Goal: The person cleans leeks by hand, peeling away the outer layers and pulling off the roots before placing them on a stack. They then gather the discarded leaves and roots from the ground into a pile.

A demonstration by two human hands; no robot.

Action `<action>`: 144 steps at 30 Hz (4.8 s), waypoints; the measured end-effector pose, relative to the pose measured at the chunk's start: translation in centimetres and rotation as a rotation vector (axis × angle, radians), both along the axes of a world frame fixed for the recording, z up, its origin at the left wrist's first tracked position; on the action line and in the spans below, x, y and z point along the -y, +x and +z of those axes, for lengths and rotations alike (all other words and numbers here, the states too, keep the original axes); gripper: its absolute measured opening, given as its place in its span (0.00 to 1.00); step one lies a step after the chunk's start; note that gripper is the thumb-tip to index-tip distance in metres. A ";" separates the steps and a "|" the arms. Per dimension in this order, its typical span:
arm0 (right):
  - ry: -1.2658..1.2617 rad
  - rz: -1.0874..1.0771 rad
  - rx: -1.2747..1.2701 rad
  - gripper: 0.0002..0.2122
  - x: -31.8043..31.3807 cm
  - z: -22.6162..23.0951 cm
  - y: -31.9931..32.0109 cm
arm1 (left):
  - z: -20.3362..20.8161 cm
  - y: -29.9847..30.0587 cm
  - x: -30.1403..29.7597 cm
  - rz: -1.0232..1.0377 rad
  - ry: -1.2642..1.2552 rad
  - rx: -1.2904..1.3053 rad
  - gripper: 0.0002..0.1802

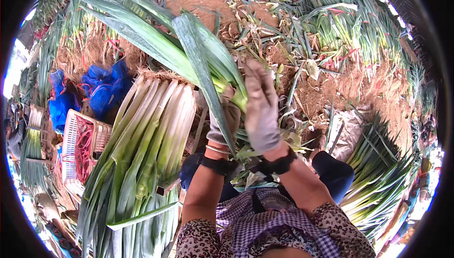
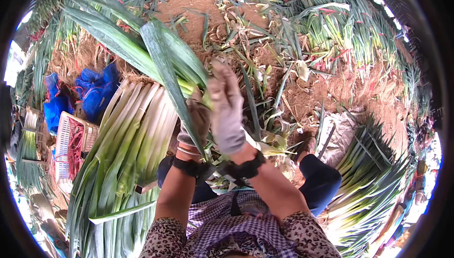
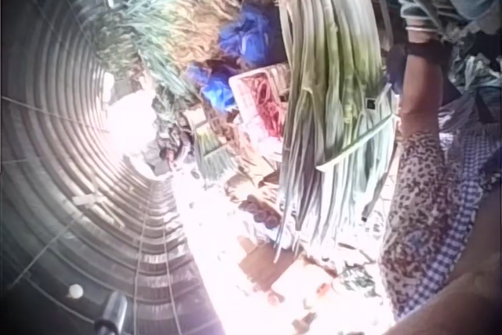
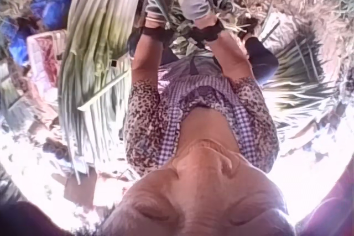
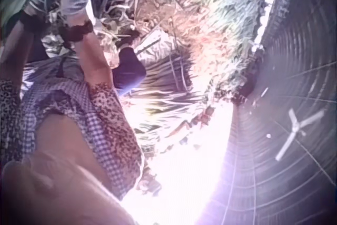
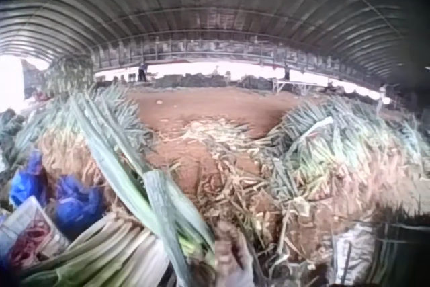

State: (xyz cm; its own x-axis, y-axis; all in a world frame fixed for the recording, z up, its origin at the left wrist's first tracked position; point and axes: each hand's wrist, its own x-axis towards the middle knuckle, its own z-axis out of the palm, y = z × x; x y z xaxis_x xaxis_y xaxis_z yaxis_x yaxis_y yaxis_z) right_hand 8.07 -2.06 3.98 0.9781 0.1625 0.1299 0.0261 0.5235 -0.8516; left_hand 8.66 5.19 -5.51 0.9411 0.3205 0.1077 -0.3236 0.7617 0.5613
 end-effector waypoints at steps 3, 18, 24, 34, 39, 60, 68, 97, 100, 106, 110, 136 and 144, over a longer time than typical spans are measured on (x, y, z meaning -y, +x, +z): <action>-0.137 -0.132 0.140 0.18 -2.7 -1.3 0.8 | -2.4 0.2 -0.3 -0.106 -0.233 -0.004 0.20; -0.833 0.137 0.131 0.12 4.0 -4.7 1.1 | 1.0 -0.9 -2.7 0.276 0.423 -0.090 0.18; -0.878 0.165 0.057 0.10 4.0 -4.6 1.7 | -0.2 -0.6 -1.7 -0.007 -0.249 -0.096 0.15; -0.943 0.065 0.263 0.06 4.7 -7.2 1.9 | -0.8 -0.5 -0.6 0.032 -0.144 -0.021 0.12; -0.747 0.060 0.196 0.12 4.5 -3.1 -1.1 | 1.4 -1.1 -1.4 -0.055 -0.357 0.085 0.15; -0.916 0.238 0.624 0.12 5.9 -0.9 -0.7 | 4.0 -0.6 -2.4 -0.258 -0.335 0.220 0.29; -0.945 0.142 0.641 0.14 5.1 -1.4 -1.3 | 4.0 -1.2 -2.0 -0.300 -0.329 0.252 0.23; -1.160 -0.003 0.231 0.27 5.6 -5.6 0.5 | 1.4 -1.2 0.0 -0.070 -0.082 -0.243 0.20; -1.140 0.265 0.011 0.25 7.7 -4.2 1.3 | 2.4 -0.8 0.0 -0.152 -0.198 -0.045 0.20; -1.340 0.019 0.265 0.15 7.9 -4.9 0.0 | 2.9 -0.9 1.8 -0.189 -0.201 -0.095 0.20; -1.367 -0.163 0.411 0.13 7.8 -6.1 0.4 | 2.8 -0.5 2.5 -0.291 -0.235 -0.144 0.17; -1.168 -0.111 0.396 0.19 7.6 -5.5 0.8 | 2.4 -0.1 1.5 -0.146 -0.120 -0.165 0.16; -1.073 -0.083 0.291 0.13 6.1 -3.4 3.4 | 2.7 -0.4 1.6 -0.170 -0.233 -0.186 0.16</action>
State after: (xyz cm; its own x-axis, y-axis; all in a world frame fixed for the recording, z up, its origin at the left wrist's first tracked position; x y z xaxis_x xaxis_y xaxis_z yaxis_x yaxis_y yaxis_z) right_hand 11.42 -8.17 0.57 0.9463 0.2631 0.1877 0.2991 -0.4925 -0.8173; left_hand 8.24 3.56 -2.85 0.9797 0.1533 -0.1288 -0.0894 0.9105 0.4037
